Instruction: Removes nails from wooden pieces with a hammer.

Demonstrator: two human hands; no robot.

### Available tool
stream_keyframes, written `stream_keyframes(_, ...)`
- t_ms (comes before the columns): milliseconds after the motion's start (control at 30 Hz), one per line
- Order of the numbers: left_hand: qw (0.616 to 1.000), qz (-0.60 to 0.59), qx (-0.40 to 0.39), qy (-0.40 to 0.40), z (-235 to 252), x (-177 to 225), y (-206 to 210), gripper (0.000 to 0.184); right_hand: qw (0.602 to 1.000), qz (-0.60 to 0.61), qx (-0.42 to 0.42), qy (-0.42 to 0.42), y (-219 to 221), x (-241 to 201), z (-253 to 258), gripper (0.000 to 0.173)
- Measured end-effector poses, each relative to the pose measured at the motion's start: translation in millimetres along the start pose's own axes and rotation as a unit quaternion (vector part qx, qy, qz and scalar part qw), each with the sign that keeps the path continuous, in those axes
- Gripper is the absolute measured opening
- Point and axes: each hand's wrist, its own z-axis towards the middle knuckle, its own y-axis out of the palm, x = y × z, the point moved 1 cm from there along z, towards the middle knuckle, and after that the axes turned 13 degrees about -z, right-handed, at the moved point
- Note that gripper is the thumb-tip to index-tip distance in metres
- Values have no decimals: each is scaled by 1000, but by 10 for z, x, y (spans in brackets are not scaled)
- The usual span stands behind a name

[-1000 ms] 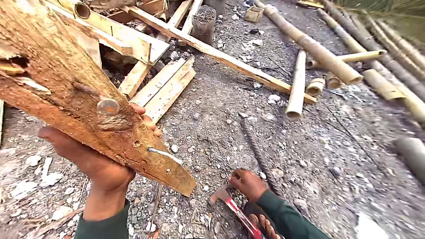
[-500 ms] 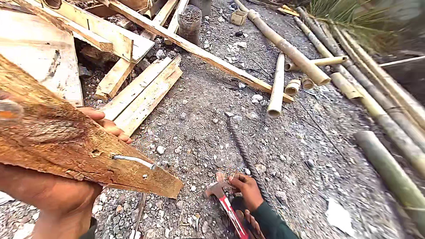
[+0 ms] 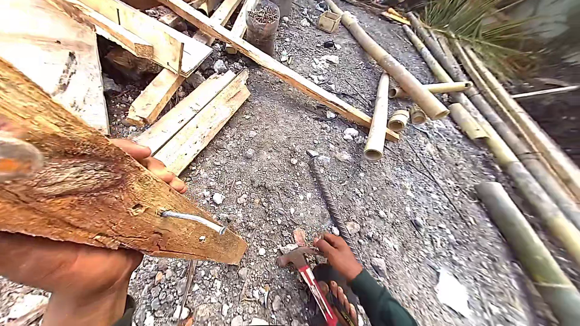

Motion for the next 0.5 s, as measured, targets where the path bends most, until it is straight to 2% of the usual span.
stream_keyframes(133, 999, 35, -10, -13, 38, -18, 16, 73, 966, -217, -134, 28, -226, -76, 334, 36)
stream_keyframes(233, 999, 50, -12, -13, 85, -16, 11, 74, 959, -221, -169, 58, -264, 6, 316, 37)
stream_keyframes(300, 999, 51, -10, -9, 85, 2, -1, 76, 981, -115, -126, 96, -291, 138, 217, 29)
stream_keyframes(367, 999, 36, -7, -6, 76, 17, -9, 80, 988, 47, -52, 138, -335, 205, 61, 22)
stream_keyframes(433, 1000, 16, 9, -6, 68, 24, 2, 87, 966, 221, 1, 132, -380, 216, -137, 21)
stream_keyframes(500, 999, 1, 42, -10, 94, 32, -5, 97, 917, 384, -38, 100, -412, 125, -337, 28)
